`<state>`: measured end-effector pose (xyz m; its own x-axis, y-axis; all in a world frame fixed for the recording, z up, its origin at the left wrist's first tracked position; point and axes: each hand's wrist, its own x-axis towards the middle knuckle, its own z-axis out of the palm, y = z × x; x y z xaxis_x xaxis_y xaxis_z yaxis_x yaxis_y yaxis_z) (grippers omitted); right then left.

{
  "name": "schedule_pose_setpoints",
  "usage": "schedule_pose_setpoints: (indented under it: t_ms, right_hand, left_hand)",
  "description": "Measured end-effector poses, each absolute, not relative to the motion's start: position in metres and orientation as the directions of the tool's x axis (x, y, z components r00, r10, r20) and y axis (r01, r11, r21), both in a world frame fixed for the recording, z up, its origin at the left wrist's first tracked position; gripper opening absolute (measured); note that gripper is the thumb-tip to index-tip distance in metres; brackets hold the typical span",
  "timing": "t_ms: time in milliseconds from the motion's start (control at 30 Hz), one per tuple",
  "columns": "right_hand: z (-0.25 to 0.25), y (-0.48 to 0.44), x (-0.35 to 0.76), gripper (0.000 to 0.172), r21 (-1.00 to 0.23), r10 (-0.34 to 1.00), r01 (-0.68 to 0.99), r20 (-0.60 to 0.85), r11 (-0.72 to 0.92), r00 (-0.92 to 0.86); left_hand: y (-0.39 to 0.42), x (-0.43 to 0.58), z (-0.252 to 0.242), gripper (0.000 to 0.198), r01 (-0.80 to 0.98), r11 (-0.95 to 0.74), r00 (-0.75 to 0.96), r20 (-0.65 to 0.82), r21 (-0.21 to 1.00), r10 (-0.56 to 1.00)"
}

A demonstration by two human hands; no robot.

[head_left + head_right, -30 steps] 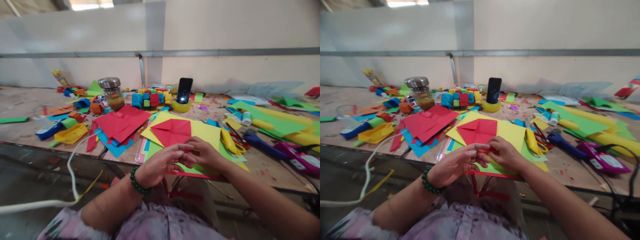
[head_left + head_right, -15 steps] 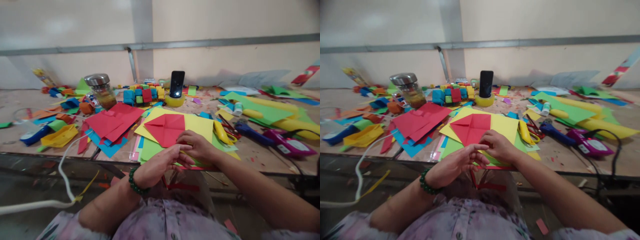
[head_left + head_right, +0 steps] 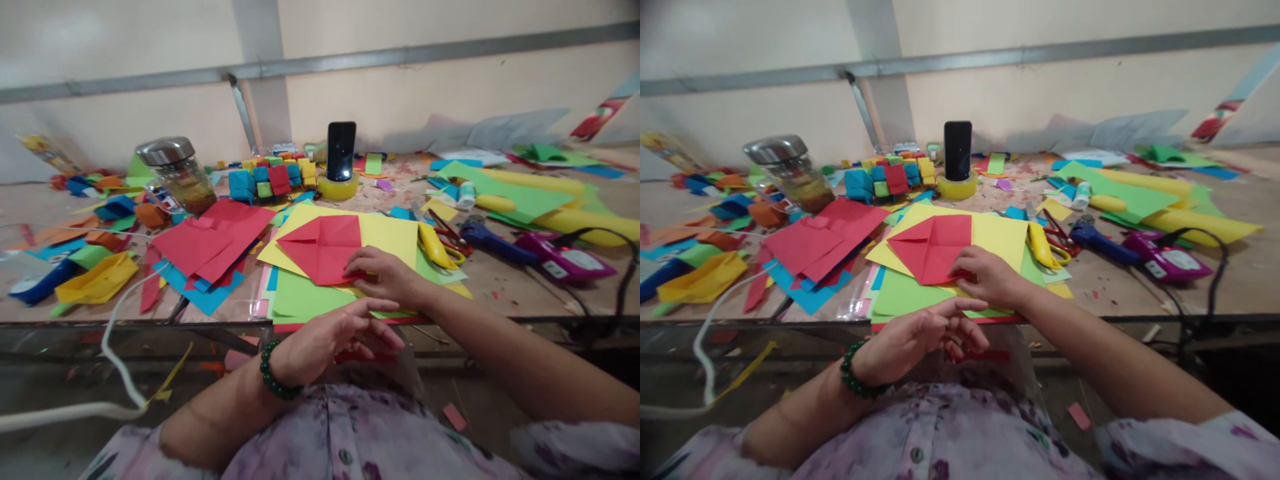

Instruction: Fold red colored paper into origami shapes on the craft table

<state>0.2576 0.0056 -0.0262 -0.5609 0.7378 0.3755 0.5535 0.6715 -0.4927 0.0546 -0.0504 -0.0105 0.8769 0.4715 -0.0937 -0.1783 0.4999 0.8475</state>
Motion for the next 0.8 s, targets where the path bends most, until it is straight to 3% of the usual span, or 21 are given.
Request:
schedule_pose_setpoints:
  t_ms: [333, 600, 800]
  right_hand:
    - [-0.023, 0.002, 0.256, 0.021, -0.478, 0.746, 0.575, 0.361, 0.664, -0.56]
    - [-0.024, 0.003, 0.256, 0.021, -0.476, 0.735, 0.563, 0.376, 0.676, -0.564]
    - [-0.024, 0.003, 0.256, 0.02, -0.469, 0.732, 0.565, 0.379, 0.68, -0.566]
  left_hand:
    - [-0.055, 0.057, -0.004, 0.049, -0.072, 0.479, 0.939, -0.103, 0.875, 0.328]
    - [-0.058, 0.056, 0.001, 0.06, -0.071, 0.392, 0.941, -0.069, 0.917, 0.331]
    - [-0.06, 0.056, 0.003, 0.057, -0.032, 0.452, 0.94, -0.127, 0.892, 0.318]
